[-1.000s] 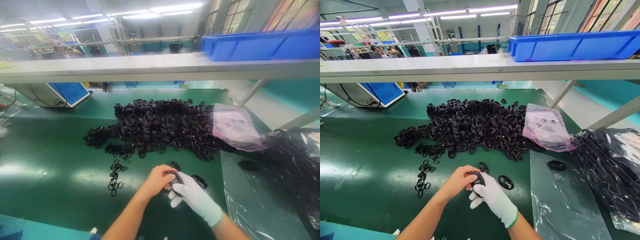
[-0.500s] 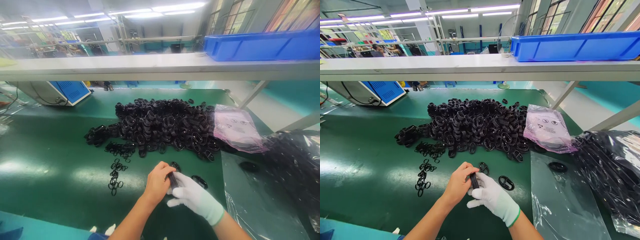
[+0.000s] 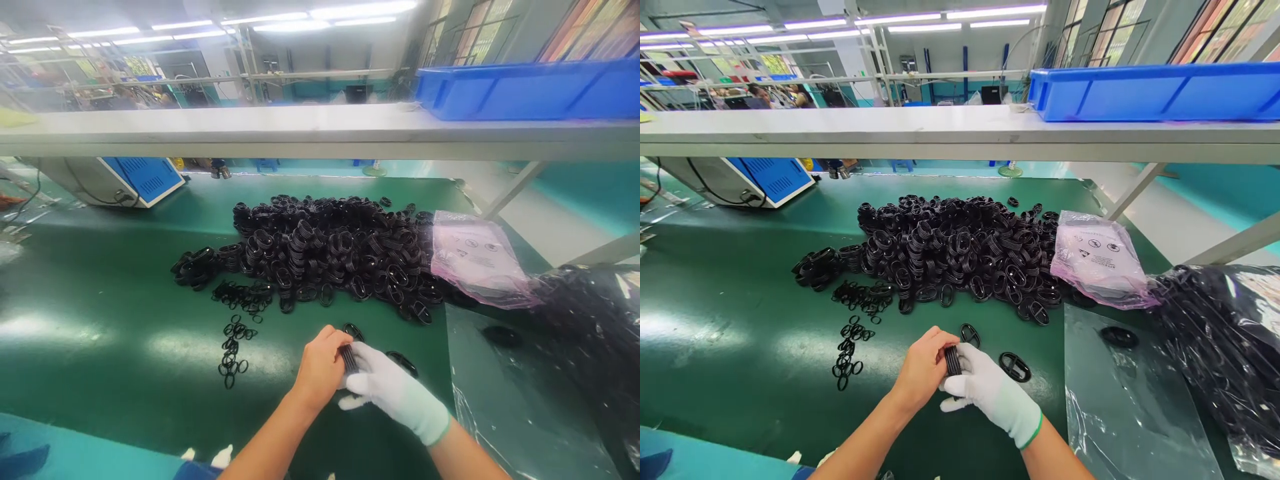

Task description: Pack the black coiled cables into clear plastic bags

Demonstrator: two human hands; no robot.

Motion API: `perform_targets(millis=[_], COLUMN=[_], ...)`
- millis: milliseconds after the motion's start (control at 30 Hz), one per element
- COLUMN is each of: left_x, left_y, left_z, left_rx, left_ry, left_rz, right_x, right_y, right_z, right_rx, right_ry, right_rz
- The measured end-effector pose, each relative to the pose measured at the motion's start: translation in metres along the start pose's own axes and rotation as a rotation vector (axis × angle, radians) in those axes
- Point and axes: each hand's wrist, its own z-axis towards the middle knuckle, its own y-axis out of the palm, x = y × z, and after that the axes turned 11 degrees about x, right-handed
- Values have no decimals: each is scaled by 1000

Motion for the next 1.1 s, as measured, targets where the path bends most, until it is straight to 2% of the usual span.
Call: perform_targets(millis=[267, 400, 500, 567, 667, 733, 800, 867, 933, 967, 1033, 1100], left_x=[-8, -9, -8, -7, -6, -5, -6, -10, -22, -29, -47, -63], left_y=[16, 18, 7, -5, -22, -26, -21, -9, 6, 13, 26, 32], left_z=[-10, -4, 5, 10, 13, 11, 4, -6, -16, -22, -31, -37], left_rx=[170, 156, 77, -70, -359, -459, -428, -300, -180, -148, -126, -131], left_ry=[-27, -45, -109, -174, -199, -176, -161, -128, -67, -37, -9, -37], left_rz=[-61, -30, -29, -130, -286, -347, -389, -328, -143, -35, 171, 354], right_x=[13, 15, 18, 20, 19, 16, 15, 18, 25, 29, 38, 43], right_y=[-2, -1, -9, -17, -25, -26, -24, -25, -35, -44, -69, -96], right_z=[5, 7, 7, 7, 5, 4, 3, 3, 3, 1, -5, -16], right_rx=[73, 60, 66, 86, 124, 204, 263, 286, 382, 479, 727, 927], right_ry=[-39, -62, -47, -32, -35, -85, -146, -169, -174, -187, -227, -249], right_rz=[1, 73, 212, 257, 200, 164, 178, 205, 203, 186, 114, -7])
